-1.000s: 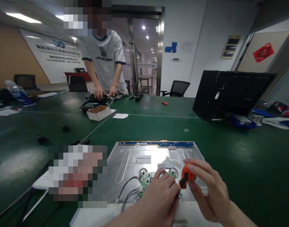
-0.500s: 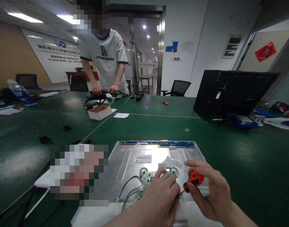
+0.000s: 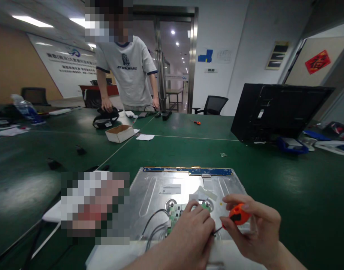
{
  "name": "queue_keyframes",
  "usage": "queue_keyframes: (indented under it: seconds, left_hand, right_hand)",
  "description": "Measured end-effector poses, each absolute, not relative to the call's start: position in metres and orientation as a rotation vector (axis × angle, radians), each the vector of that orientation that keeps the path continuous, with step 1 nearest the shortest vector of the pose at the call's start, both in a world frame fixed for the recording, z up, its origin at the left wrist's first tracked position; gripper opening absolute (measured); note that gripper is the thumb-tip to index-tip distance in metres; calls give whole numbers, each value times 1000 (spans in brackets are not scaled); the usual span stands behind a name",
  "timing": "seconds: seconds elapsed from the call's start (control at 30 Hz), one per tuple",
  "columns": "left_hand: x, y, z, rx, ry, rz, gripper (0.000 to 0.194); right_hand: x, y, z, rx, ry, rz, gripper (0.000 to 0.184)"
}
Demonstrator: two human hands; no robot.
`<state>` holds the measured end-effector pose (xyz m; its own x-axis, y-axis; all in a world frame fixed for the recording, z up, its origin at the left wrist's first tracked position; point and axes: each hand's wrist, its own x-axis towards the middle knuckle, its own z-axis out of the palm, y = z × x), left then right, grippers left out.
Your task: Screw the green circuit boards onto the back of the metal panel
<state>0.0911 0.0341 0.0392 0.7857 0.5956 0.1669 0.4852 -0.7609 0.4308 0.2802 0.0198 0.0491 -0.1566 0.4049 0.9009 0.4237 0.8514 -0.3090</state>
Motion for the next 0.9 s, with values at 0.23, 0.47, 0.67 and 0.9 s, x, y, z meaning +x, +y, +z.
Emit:
queue_keyframes:
  seconds: [0.23,0.47,0.67,0.9]
  left_hand:
    - [90,37,38,2642,802,415,17]
    - [90,37,34,2646,798,429,20]
    - [90,38,38,2625,795,383,19]
    - [90,39,38,2654,793,365,19]
  right_hand:
    - [281,21,53,-675,-1841,-132,50]
    - [281,17,62,-729,-1923,-255,43]
    - [281,20,51,-702,-1769,-54,48]
    - [282,21,49,-673,-1812,-73,53]
